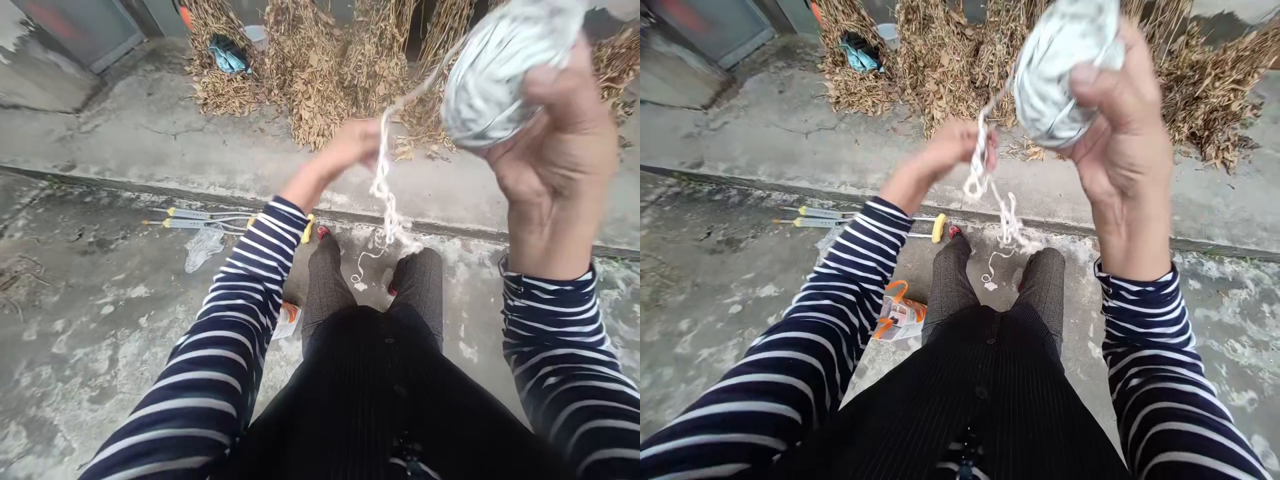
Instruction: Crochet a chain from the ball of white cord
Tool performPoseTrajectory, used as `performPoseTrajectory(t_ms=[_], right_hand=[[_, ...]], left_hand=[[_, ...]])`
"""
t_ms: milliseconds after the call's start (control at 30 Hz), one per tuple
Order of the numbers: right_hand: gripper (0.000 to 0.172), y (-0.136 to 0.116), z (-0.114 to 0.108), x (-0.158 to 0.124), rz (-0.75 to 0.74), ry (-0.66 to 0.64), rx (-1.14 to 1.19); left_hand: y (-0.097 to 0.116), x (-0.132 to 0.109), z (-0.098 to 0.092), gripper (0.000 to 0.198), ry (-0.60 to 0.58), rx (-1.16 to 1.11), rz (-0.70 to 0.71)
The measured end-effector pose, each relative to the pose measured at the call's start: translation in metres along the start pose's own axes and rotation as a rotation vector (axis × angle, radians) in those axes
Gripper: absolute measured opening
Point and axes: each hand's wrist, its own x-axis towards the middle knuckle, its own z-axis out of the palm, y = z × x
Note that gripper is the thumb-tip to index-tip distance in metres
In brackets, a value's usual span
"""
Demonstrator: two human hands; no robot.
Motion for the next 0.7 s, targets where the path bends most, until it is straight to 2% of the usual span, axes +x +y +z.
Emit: performPoseTrajectory(t_ms=[67,133,200,267,300,367,467,567,633,700], right_hand=[[0.053,0.016,-0.002,-0.006,0.058,0.013,0.065],[0.056,0.034,-0.01,-0.012,0.186,0.045,0.088],[0.06,0.054,-0.022,-0.015,0.274,0.07,0.079],[0.06,0.074,-0.033,-0.018,0.337,0.051,0.054],[0.06,0.083,-0.038,-0.019,0.366,0.036,0.041],[0.061,0.098,-0.042,-0.02,0.424,0.032,0.02],[0.064,0.11,-0.04,-0.021,0.502,0.073,-0.001],[0.064,0.114,-0.035,-0.022,0.57,0.087,-0.016],[0.065,0.116,-0.036,-0.025,0.623,0.088,-0.019],[0.067,0.117,-0.041,-0.028,0.675,0.085,-0.011]], left_hand=[[-0.075,-0.011,0.016,0.021,0.006,0.035,-0.268],[-0.142,-0.023,0.03,0.02,0.062,0.097,-0.463],[-0.187,-0.034,0.041,0.018,0.079,0.167,-0.531],[-0.207,-0.04,0.051,0.013,0.103,0.19,-0.526],[-0.209,-0.04,0.056,0.01,0.113,0.189,-0.511],[-0.199,-0.034,0.067,0.013,0.132,0.132,-0.445],[-0.165,-0.018,0.082,0.029,0.133,-0.138,-0.179],[-0.127,-0.007,0.093,0.037,0.103,-0.376,0.084],[-0.11,-0.008,0.096,0.034,0.056,-0.399,0.122],[-0.103,-0.014,0.095,0.028,0.012,-0.357,0.096]])
